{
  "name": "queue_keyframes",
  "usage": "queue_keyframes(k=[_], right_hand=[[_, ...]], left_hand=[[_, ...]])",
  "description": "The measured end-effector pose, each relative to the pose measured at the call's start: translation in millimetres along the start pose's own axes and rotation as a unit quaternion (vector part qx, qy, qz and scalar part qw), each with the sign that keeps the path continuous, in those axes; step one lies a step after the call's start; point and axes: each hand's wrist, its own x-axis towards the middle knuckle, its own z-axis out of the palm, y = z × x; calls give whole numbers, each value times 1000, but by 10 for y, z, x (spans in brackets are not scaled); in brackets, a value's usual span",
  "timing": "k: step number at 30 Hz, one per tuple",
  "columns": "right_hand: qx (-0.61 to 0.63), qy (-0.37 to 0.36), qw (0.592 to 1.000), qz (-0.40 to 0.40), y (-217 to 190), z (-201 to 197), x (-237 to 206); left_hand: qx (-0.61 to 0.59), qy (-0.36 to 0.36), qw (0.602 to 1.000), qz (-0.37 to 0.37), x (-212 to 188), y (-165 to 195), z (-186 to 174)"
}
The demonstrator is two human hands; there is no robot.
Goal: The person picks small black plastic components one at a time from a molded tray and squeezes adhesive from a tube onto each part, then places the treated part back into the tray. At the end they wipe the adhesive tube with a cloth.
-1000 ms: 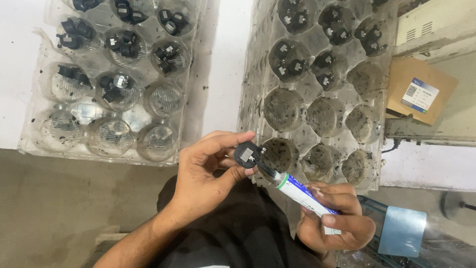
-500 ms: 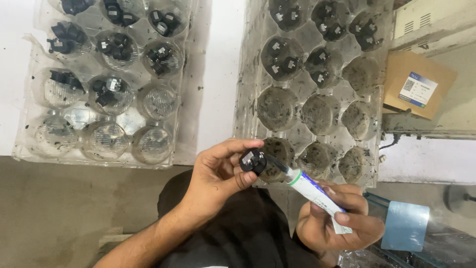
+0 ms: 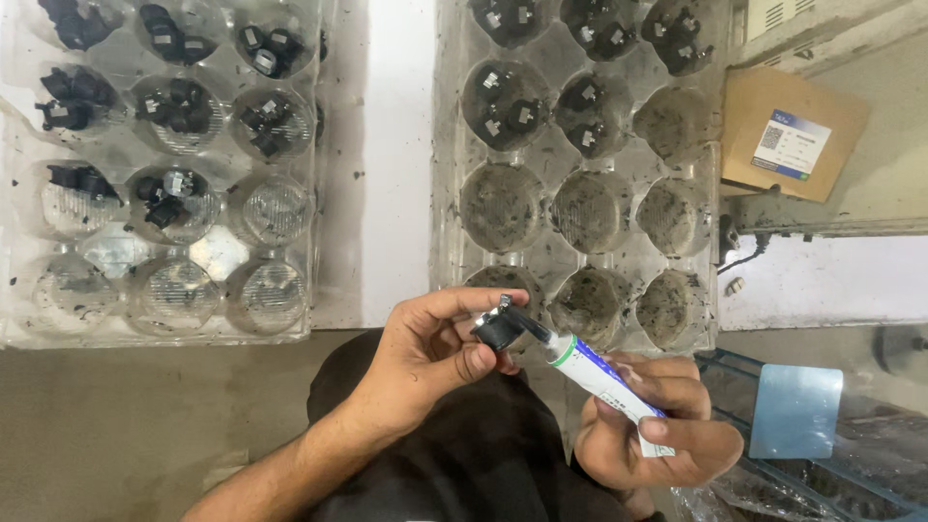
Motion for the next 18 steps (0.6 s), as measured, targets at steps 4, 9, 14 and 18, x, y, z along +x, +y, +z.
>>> queue_keyframes(k=[4, 9, 14, 18], right_hand=[[13, 26, 999, 14, 37, -25, 54], [23, 3, 999, 40, 26, -120, 122], [21, 23, 998, 62, 92, -267, 200], [3, 85, 995, 53, 262, -437, 271]], left_hand=[[18, 9, 1000, -19, 71, -52, 41], [-8, 2, 999, -32, 183, -117, 98], [-11, 9, 998, -56, 311, -203, 185], [74, 27, 996, -34, 595, -279, 195]])
